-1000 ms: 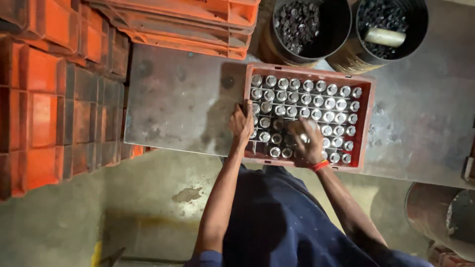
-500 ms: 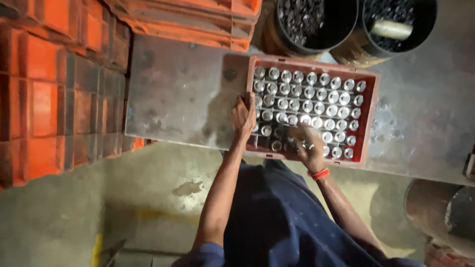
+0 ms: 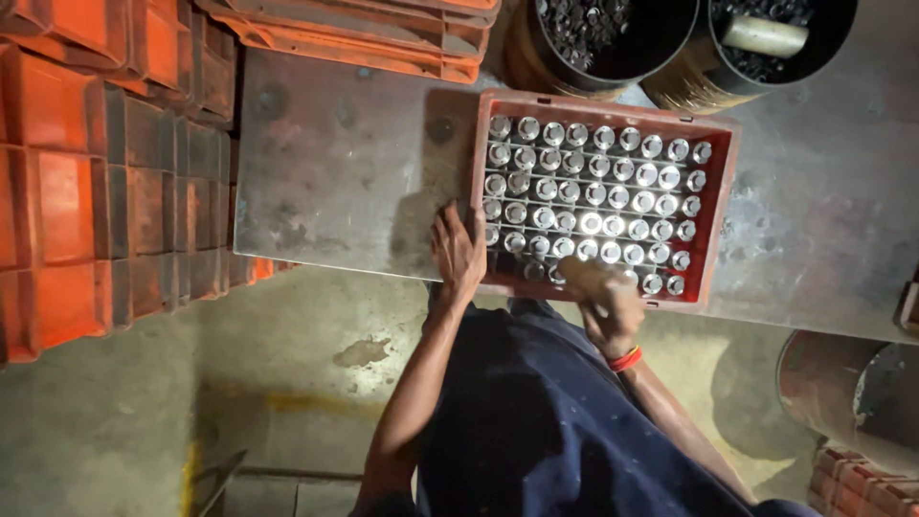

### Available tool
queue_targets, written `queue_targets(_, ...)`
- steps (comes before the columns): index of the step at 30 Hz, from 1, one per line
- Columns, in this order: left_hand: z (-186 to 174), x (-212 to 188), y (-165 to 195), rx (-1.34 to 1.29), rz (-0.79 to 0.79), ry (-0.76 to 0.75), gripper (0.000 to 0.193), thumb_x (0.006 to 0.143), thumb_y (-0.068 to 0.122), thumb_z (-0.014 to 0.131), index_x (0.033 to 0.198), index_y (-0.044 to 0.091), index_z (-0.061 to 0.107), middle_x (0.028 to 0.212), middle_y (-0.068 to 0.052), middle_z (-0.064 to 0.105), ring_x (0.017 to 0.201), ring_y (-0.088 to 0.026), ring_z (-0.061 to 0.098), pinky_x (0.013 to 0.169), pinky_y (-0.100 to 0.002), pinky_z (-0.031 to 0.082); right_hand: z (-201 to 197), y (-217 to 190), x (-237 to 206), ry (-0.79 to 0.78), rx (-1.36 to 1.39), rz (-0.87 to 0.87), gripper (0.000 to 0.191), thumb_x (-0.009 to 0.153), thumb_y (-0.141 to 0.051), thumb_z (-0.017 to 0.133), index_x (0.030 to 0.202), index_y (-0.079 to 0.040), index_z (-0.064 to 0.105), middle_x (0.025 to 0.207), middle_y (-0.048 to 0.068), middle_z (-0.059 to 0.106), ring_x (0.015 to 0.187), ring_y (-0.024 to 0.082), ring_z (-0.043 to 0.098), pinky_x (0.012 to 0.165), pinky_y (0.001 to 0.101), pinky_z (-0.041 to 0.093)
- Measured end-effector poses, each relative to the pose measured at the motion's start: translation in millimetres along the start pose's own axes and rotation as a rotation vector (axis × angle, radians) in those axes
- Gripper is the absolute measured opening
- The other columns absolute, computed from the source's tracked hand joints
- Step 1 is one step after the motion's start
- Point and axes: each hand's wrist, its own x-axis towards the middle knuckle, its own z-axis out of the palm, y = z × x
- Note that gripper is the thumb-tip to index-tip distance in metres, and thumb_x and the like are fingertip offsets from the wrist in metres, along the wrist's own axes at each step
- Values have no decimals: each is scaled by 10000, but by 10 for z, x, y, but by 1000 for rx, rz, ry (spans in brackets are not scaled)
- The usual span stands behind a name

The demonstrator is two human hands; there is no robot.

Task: The person repeatedly picks small cylindrical metal parts from a red crate, inspects them, and places them into one of two nearby metal bins. The person occasionally adjusts the crate and continues the sorting cycle throughout the clip.

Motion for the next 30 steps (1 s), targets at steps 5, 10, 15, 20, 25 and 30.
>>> queue_targets(5,-94,-152,-15,-40,-6,2,472,1049,371,543,1362,21,502,1289,-259,560,1178,-468,555,970,-554,472,59,-46,134,29,-17,104,505,843,9,868,1244,-15,562,1194,212,682,1075,351,697,867,442,580)
queue_targets(10,-99,-146,-58,-179,64,60,441,1065,356,502,1358,26,507,1278,-256,573,1169,-467,558,969,-559,462,519,-50,456,-231,17,-52,481,812,-27,827,1242,-31,611,1141,207,693,1052,375,680,871,447,566)
queue_targets(15,-64,-138,-114,-243,16,52,457,1086,381,482,1350,8,499,1287,-275,563,1163,-476,556,966,-556,462,650,8,749,26,154,115,507,941,-38,795,1376,22,541,1287,232,673,1134,341,695,942,425,581)
queue_targets(20,-73,-117,-114,-217,-12,70,448,1072,391,484,1332,29,530,1239,-275,590,1137,-475,566,957,-558,459,841,17,1097,-253,4,55,627,865,-65,832,1431,-3,572,1267,251,655,1129,368,674,961,433,583)
queue_targets(25,-114,-97,-89,-231,-49,46,425,1075,392,479,1287,27,535,1240,-251,612,1147,-461,574,948,-543,474,916,-75,1263,7,82,-60,598,982,-46,776,1493,-70,467,1336,208,665,1222,338,658,1032,457,556)
queue_targets(30,-152,-98,-78,-281,1,85,419,1068,356,508,1314,18,536,1227,-262,602,1135,-458,573,941,-538,468,998,-129,1370,-146,227,165,544,967,-70,767,1459,-24,538,1322,208,652,1181,313,665,964,436,597)
